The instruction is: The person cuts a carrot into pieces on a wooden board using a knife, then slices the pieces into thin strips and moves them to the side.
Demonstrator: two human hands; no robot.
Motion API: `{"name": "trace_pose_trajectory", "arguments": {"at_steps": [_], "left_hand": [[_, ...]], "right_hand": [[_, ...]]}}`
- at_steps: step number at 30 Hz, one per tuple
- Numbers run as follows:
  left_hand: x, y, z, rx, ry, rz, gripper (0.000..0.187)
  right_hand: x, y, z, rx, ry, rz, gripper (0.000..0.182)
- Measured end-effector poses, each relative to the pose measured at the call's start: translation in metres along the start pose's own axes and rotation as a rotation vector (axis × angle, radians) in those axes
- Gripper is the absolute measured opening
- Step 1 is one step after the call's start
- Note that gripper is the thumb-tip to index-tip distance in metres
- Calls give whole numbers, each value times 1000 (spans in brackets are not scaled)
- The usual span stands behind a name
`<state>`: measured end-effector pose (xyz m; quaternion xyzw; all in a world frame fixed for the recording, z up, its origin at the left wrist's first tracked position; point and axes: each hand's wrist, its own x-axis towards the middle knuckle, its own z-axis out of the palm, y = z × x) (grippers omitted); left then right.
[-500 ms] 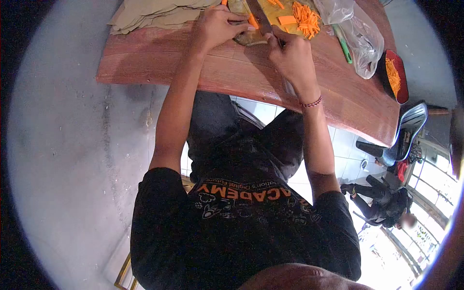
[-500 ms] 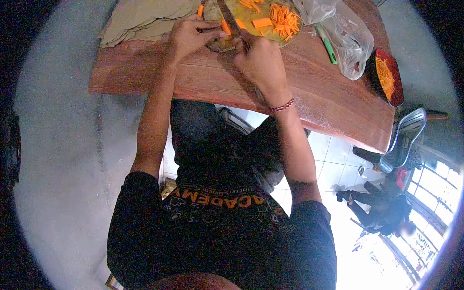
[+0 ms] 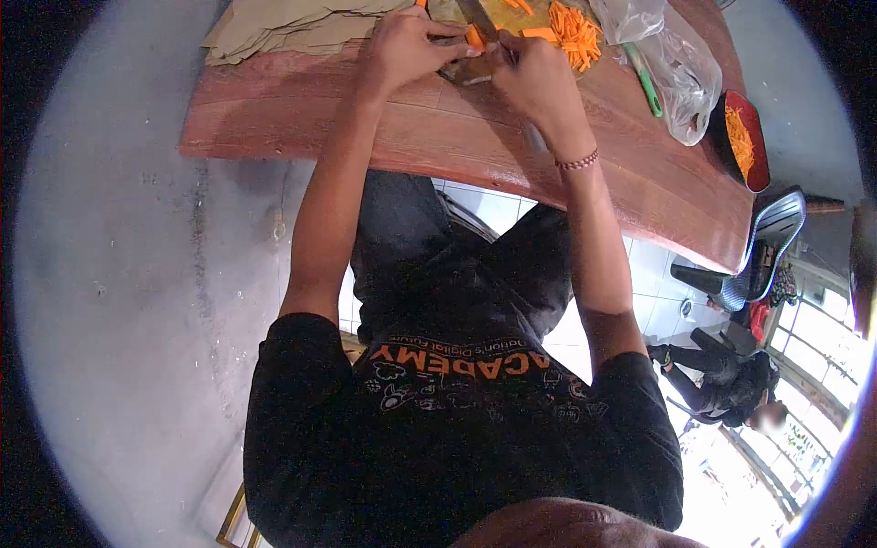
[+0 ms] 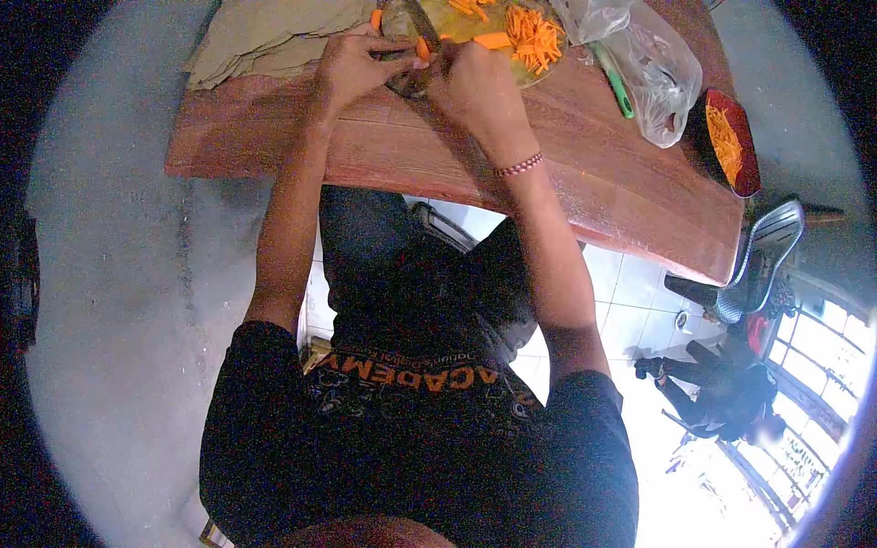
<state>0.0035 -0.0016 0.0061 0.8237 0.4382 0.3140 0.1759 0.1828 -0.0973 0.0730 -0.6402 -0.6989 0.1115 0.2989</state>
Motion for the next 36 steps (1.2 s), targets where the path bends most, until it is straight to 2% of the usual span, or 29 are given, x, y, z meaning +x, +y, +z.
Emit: {"name": "trace_pose_trajectory", "arguments": {"at_steps": [3,5,8,12,15,27,36], "left_hand": [[-2,7,-5,-11,1,-25,47],[-4,12,-9,40,22,39,48],[-4,9,-6,-27,18,-9,48],[-4,4,-5,-1,13,40,47],[-6,2,-3,19,42,43,48],[-3,-2,-3,18,33,84,46],[-5,1,-6,7,2,42,45]], "right_hand": [[6,11,8,-1,66,-75,27],[7,18,7,-13,75,1,27],[-6,6,-10,118,73,48,26],[-18,6,-10,102,9,56,24],[-22,6,-8,126,76,12,22],[-24,1,-12,91,24,98,22],[-20,1,-7,64,50,8,21]]}}
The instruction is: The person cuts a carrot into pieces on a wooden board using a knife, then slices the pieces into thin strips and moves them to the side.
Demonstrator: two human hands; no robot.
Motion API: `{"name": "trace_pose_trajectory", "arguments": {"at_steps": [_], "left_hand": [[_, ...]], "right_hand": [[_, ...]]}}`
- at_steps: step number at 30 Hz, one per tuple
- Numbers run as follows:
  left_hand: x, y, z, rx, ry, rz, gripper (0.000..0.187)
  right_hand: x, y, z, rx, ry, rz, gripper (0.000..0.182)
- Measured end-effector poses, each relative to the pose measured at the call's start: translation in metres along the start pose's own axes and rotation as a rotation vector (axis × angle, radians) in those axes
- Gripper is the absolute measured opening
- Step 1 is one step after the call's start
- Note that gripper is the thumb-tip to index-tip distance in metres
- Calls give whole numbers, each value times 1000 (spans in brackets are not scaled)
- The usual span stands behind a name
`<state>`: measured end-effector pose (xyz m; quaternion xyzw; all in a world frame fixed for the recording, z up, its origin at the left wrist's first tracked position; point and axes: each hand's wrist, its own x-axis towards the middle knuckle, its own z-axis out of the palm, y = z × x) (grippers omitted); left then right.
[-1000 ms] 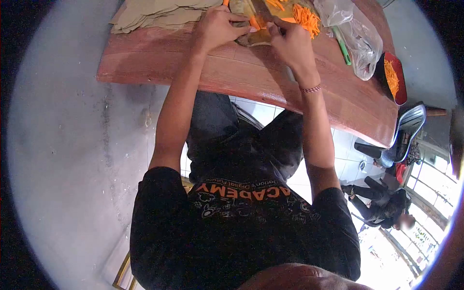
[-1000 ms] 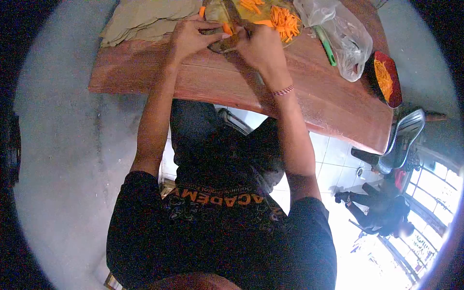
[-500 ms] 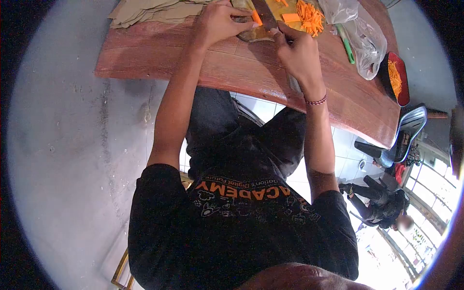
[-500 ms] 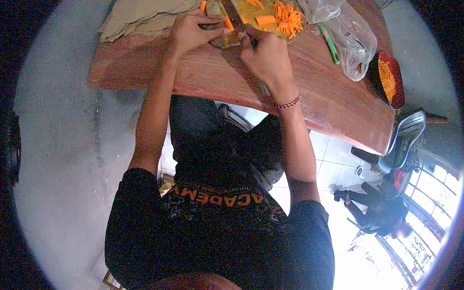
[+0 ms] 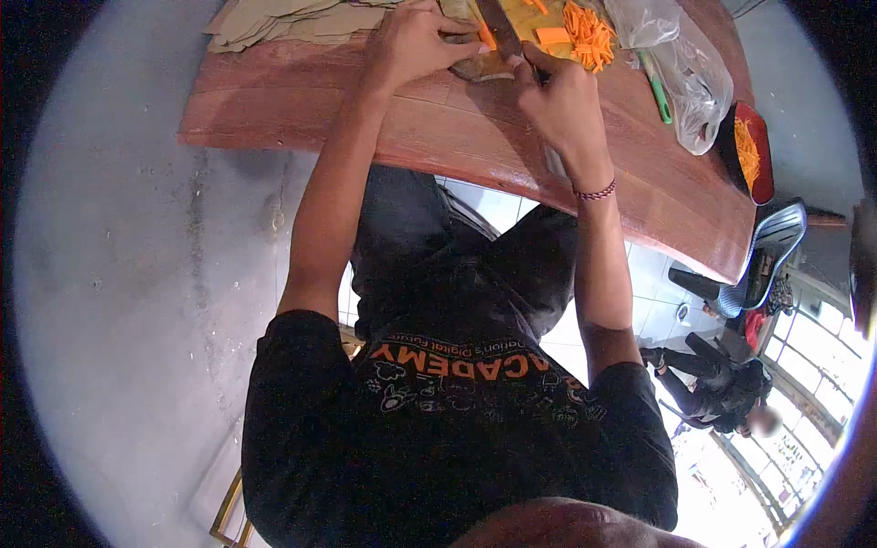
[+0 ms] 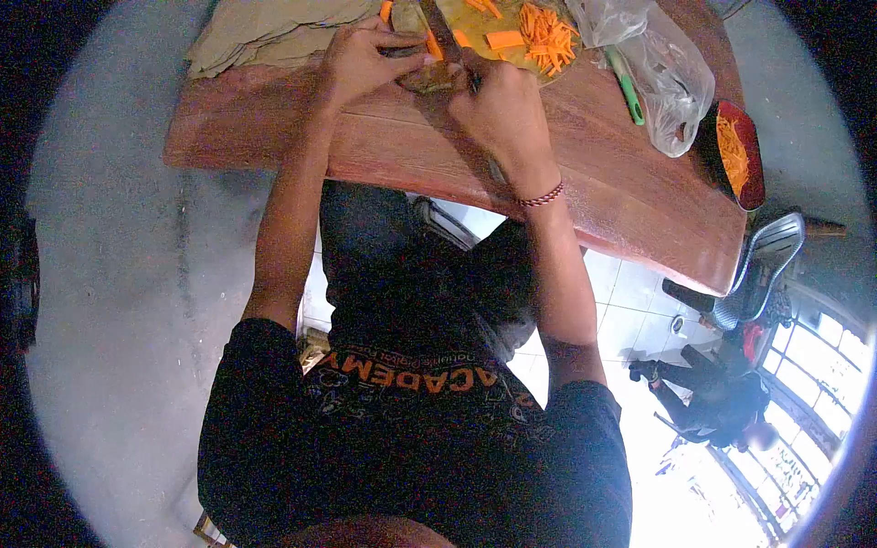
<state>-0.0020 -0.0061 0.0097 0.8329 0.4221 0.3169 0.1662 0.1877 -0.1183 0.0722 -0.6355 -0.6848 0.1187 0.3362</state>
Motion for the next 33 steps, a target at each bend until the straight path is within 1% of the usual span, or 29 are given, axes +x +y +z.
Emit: {"name": "trace_pose_trajectory", "arguments": {"at_steps": [3,6,8,11,14,17,21,24,26,27,29,33], "left_hand": [[1,1,-2,-21,-13,-4,44],[1,3,-2,68,-63,-51,42],[1,-2,0,23,28,42,41],[0,1,1,75,39,44,41],[1,1,-1,63,19,43,41],[1,-7,2,-15,23,37,42],[3,-11,3,16,18,78,41],[2,-4,0,26,20,69,41],[3,2,-3,55,-34,-34,42],[2,0,-1,55,-34,-36,42],[1,-5,3,14,38,60,42],[3,-6,1,-38,50,121,42]], "right_hand": [[1,2,2,0,13,-35,21],[3,2,5,-12,-23,-17,22],[5,-1,7,-18,-19,-35,22],[5,12,13,-33,-42,-48,23],[8,3,11,-112,-62,-21,23],[10,-1,10,-94,-46,-17,28],[10,-3,7,-75,-35,-13,28],[9,1,8,-96,-71,22,24],[9,2,8,-57,-57,26,24],[8,2,9,-57,-59,25,24],[8,3,10,-66,-57,22,25],[8,-4,6,-60,-53,17,24]]}}
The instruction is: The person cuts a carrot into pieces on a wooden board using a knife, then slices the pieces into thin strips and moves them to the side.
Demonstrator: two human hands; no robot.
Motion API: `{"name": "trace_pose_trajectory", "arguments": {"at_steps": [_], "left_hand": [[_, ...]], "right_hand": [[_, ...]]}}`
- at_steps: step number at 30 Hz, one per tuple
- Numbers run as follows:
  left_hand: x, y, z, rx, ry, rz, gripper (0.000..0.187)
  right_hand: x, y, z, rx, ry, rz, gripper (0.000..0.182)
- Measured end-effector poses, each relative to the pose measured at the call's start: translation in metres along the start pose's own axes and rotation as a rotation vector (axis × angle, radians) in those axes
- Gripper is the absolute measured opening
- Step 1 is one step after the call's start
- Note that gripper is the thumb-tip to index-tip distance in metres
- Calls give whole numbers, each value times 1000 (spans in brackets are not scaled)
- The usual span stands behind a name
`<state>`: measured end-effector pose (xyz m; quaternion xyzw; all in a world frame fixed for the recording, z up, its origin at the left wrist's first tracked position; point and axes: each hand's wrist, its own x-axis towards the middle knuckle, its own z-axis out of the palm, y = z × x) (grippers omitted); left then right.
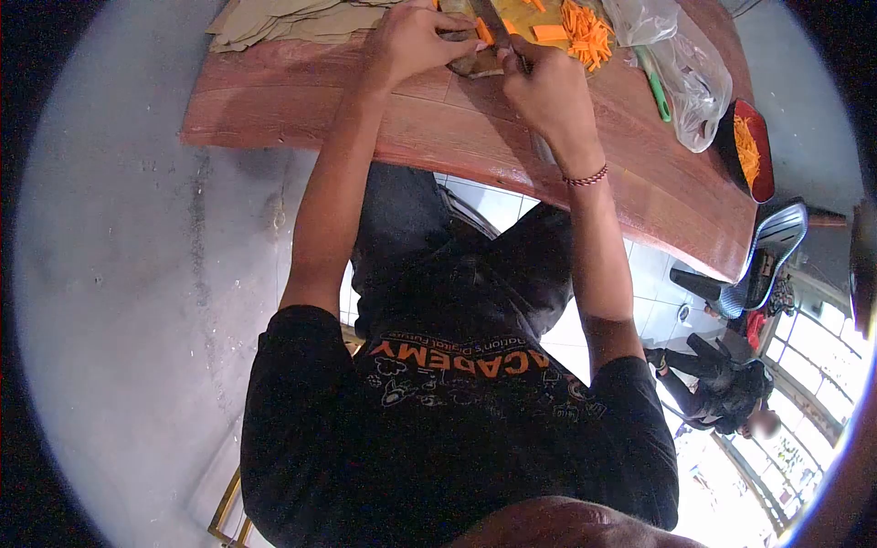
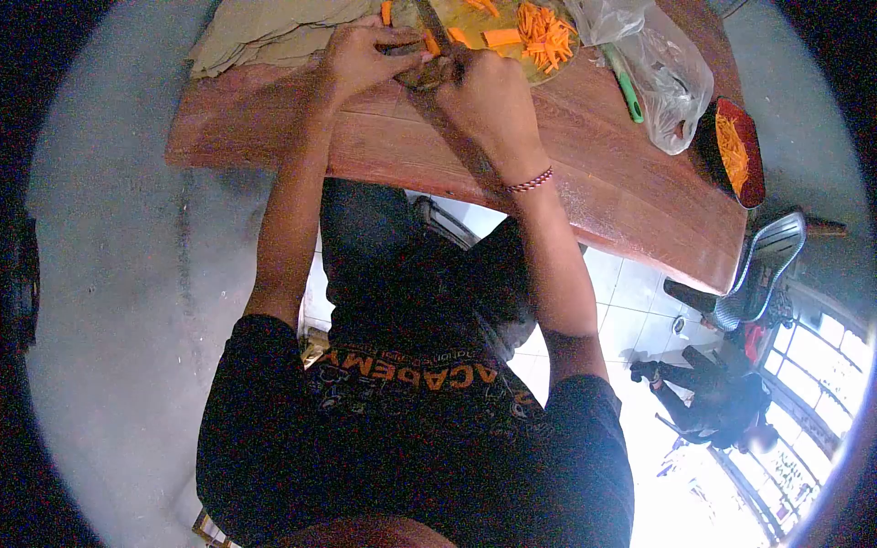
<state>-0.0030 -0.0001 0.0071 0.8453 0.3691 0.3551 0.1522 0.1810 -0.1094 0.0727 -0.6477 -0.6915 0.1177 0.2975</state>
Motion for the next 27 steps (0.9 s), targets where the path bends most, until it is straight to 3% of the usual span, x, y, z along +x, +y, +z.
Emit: {"name": "trace_pose_trajectory", "arguments": {"at_steps": [5,9,18,23,27], "left_hand": [[4,12,-7,178,-130,-179,44],[5,2,-2,125,-57,-94,45],[2,8,-3,26,-54,-140,46],[2,8,-2,68,-34,-104,46],[0,7,0,68,-7,-84,46]], "right_hand": [[16,8,2,-109,-50,9,27],[25,20,8,41,-117,65,29],[-8,13,-20,-150,-95,-39,24],[-6,25,-18,-66,-19,43,23],[-10,14,-14,57,40,-8,27]]}}
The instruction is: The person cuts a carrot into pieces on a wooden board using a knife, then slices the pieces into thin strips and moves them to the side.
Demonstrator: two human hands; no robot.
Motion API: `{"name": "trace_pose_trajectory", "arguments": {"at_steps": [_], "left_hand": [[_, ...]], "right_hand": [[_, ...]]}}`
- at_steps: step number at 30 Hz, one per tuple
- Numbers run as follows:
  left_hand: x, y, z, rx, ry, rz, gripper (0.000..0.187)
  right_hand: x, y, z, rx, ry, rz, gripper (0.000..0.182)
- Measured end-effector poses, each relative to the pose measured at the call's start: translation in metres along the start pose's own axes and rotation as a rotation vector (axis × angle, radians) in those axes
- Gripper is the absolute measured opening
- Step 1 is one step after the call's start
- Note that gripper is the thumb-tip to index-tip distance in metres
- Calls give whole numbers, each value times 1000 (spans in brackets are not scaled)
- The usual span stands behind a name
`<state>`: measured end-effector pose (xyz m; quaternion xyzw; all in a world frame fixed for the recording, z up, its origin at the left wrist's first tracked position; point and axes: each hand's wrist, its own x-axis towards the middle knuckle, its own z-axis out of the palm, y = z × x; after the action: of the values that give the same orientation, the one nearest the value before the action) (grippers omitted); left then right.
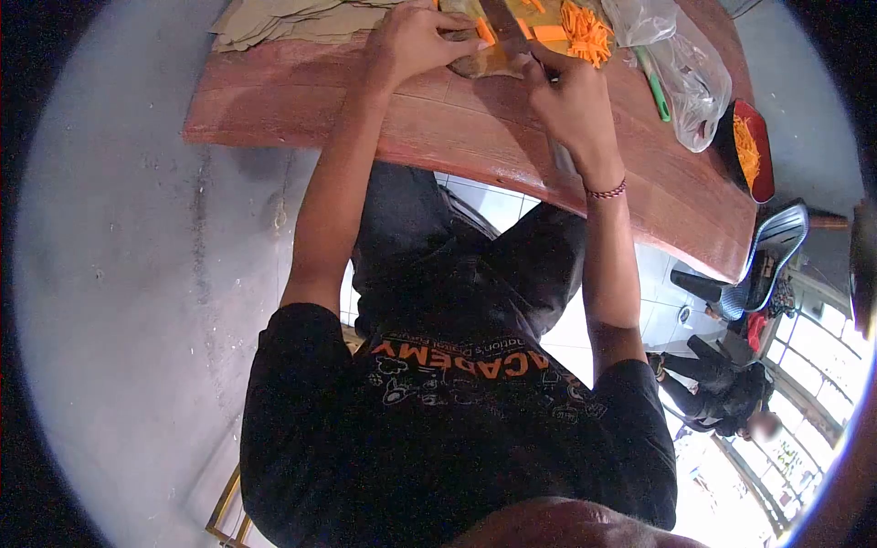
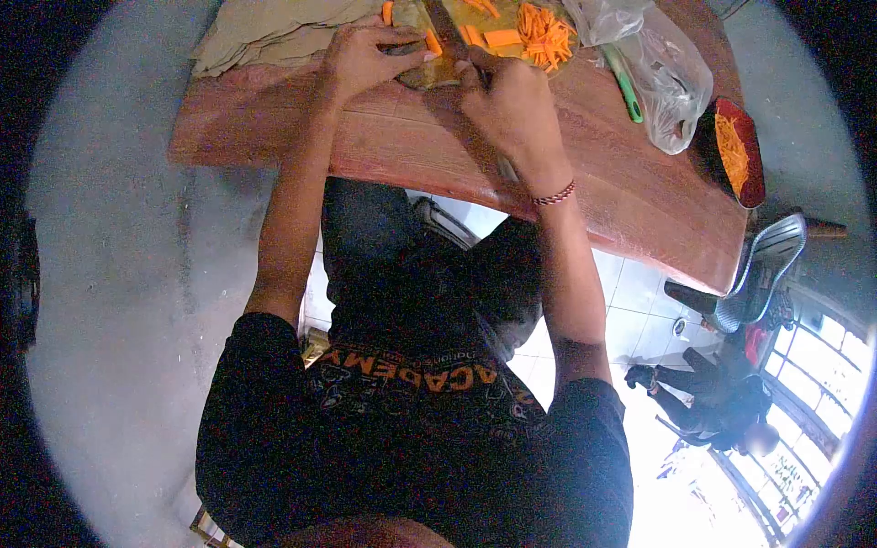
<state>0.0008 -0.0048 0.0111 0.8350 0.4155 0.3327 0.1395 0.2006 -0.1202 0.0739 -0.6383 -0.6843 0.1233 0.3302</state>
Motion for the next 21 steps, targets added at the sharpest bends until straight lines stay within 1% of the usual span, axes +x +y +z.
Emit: {"name": "trace_pose_trajectory", "arguments": {"at_steps": [3,5,9,11,14,17,21], "left_hand": [[1,-4,1,35,15,37,46],[2,-5,1,40,4,32,46],[0,-3,1,67,3,3,45],[-1,-6,4,-29,7,-12,44],[1,2,-2,56,-39,-35,43],[1,-4,1,-28,-17,15,43],[0,-1,-2,-21,-24,-10,43]], "right_hand": [[-1,-4,1,32,-9,-28,30],[-1,3,7,-7,-40,51,29],[-2,-3,2,-4,-48,62,26],[-3,-6,1,30,20,-16,25],[-3,-6,3,12,26,-43,26],[-1,-4,4,11,4,-23,25],[-1,-6,4,28,23,-46,24]]}}
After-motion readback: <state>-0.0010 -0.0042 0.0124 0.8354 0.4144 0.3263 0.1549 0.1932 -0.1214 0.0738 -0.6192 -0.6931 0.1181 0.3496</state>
